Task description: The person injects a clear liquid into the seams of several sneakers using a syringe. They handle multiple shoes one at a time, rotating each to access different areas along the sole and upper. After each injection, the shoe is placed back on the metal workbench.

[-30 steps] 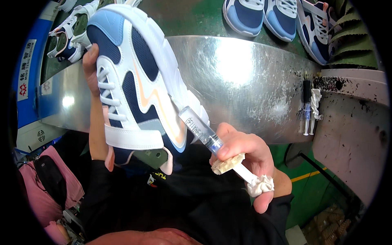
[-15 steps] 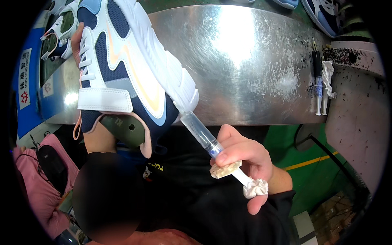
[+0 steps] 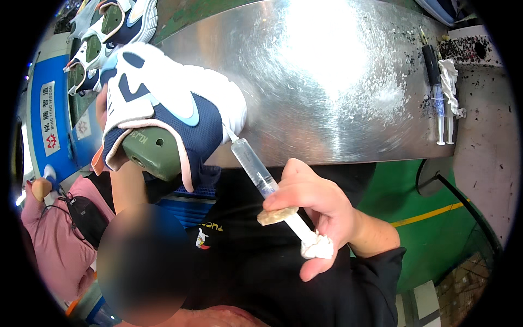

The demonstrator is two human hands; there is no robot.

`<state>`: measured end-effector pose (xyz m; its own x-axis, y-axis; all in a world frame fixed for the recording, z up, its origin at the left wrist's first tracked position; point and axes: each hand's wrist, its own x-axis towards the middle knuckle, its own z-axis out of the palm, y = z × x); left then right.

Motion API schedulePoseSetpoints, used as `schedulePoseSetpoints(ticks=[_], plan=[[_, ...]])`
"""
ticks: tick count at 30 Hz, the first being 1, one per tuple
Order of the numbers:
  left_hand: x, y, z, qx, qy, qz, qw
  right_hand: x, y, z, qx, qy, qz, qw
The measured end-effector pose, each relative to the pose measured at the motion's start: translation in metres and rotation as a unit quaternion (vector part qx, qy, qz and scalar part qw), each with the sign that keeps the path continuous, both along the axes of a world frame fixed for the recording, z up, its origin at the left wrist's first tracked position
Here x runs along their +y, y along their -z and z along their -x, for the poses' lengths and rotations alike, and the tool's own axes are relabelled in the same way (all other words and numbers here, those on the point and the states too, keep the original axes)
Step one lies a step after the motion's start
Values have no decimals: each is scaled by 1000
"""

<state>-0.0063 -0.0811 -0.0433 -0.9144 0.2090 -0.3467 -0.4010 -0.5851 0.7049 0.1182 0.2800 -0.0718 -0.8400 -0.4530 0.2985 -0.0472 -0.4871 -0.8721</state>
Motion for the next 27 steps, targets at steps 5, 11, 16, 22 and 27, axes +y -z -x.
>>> schedulePoseSetpoints(ticks=[5, 11, 16, 22, 27], plan=[[-41, 2, -39, 50, -13, 230, 972, -9, 0, 4, 17, 31, -38, 999], [-59, 4, -93, 11, -117, 211, 970, -24, 2, 11, 62, 36, -73, 995], [-49, -3, -143, -36, -112, 182, 976, -30, -1, 11, 70, 40, -99, 992], [-25, -4, -183, -110, -30, 96, 989, -32, -4, 5, 67, 52, -115, 990], [16, 0, -193, -136, -8, 35, 990, -35, -7, 1, 58, 67, -98, 991]])
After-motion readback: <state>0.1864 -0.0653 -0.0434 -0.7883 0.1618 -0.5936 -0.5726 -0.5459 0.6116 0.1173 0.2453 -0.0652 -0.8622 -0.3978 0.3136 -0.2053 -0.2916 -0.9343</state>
